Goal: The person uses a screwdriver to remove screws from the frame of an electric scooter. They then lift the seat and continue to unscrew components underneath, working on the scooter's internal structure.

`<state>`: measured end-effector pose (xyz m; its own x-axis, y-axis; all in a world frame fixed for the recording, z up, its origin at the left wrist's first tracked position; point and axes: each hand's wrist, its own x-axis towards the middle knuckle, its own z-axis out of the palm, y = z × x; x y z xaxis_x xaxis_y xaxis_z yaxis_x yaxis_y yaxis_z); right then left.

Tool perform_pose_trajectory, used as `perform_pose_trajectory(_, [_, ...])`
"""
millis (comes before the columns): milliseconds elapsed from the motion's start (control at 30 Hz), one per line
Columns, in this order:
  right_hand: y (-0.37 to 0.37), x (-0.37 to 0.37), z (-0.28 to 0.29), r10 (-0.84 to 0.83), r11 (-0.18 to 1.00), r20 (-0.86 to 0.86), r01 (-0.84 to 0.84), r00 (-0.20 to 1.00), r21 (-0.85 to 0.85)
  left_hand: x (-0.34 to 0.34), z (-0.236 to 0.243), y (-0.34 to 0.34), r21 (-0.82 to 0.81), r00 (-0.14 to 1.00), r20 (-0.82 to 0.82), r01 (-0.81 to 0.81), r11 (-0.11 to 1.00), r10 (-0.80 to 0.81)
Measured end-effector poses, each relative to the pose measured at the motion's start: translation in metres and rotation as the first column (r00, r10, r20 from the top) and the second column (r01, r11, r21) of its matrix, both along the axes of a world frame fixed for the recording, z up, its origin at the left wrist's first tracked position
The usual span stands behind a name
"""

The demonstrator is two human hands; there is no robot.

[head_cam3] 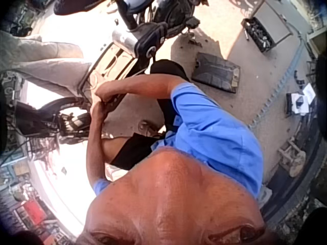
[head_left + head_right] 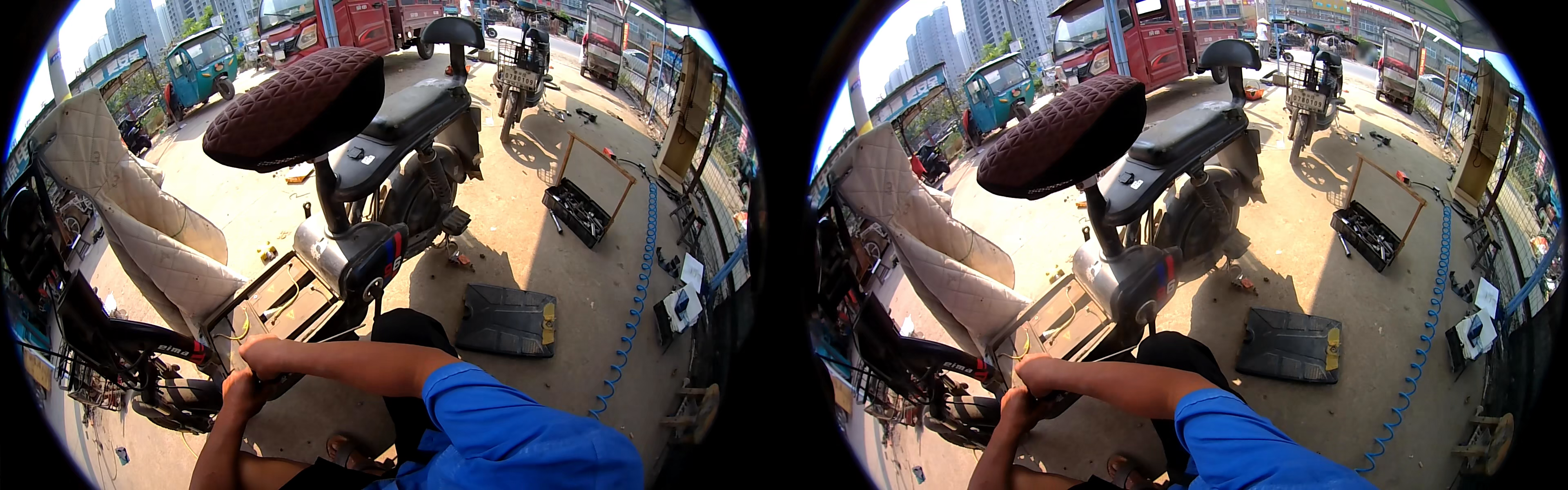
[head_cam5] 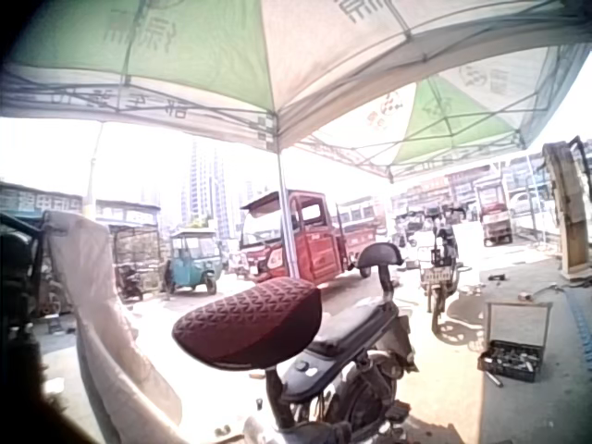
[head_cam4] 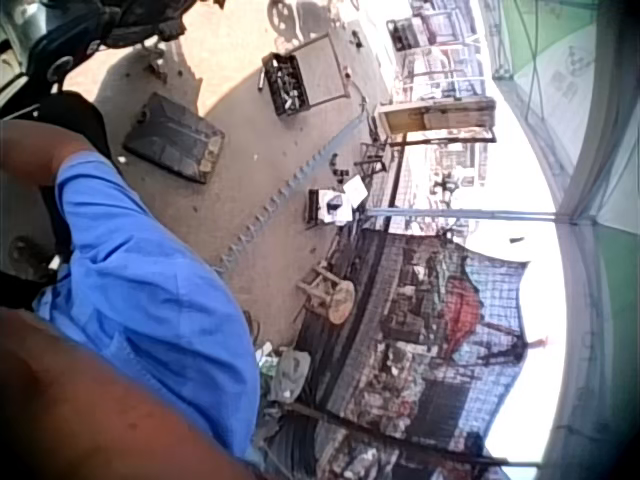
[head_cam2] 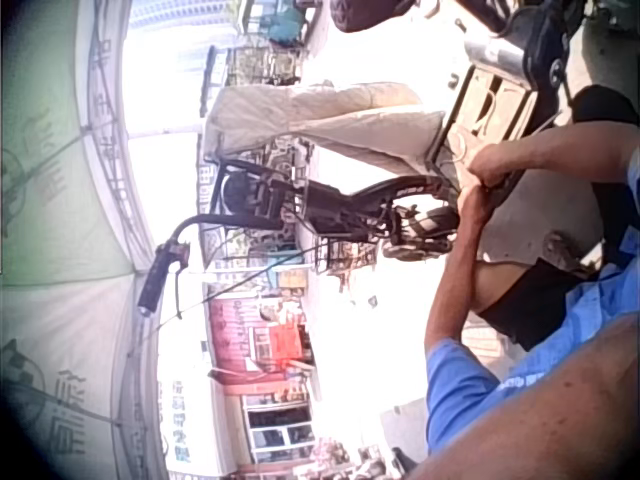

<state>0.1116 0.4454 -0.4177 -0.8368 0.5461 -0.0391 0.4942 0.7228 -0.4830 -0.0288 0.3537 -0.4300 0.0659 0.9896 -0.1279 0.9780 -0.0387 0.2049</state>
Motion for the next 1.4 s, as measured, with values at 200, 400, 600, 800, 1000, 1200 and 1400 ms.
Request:
perform_pose_trajectory(200, [0.003, -0.006, -0.014, -0.028, 1.000, -0.039, 0.029, 0.999, 0.010, -0.002, -0.005, 0.001, 0.038, 0.998, 0.053, 0.030, 0.999, -0.032])
perform_pose_trajectory(400, [0.000, -0.007, -0.010, -0.030, 0.999, -0.046, 0.030, 0.999, 0.019, -0.009, -0.014, 0.000, 0.105, 0.998, 0.055, 0.036, 0.994, -0.042])
perform_pose_trajectory(600, [0.002, -0.012, -0.014, 0.004, 1.000, -0.038, -0.004, 0.999, 0.012, -0.009, -0.007, -0.005, 0.107, 0.997, 0.064, 0.034, 0.994, -0.041])
perform_pose_trajectory(800, [0.005, -0.014, -0.024, -0.017, 1.000, -0.076, 0.019, 0.997, 0.020, -0.008, -0.008, -0.001, 0.096, 0.998, 0.025, 0.059, 0.994, -0.061])
perform_pose_trajectory(1000, [-0.003, -0.002, -0.002, 0.003, 1.000, -0.046, -0.003, 0.999, 0.015, -0.009, -0.008, -0.003, 0.089, 0.996, 0.045, 0.068, 0.994, -0.072])
perform_pose_trajectory(1200, [0.000, -0.003, -0.005, -0.023, 0.999, -0.030, 0.022, 0.999, -0.046, -0.013, -0.010, 0.001, 0.096, 0.980, 0.147, 0.120, 0.988, -0.134])
perform_pose_trajectory(1400, [0.007, -0.008, -0.017, -0.010, 1.000, -0.050, 0.009, 0.999, -0.026, -0.013, -0.007, 0.002, 0.060, 0.982, 0.152, 0.102, 0.993, -0.110])
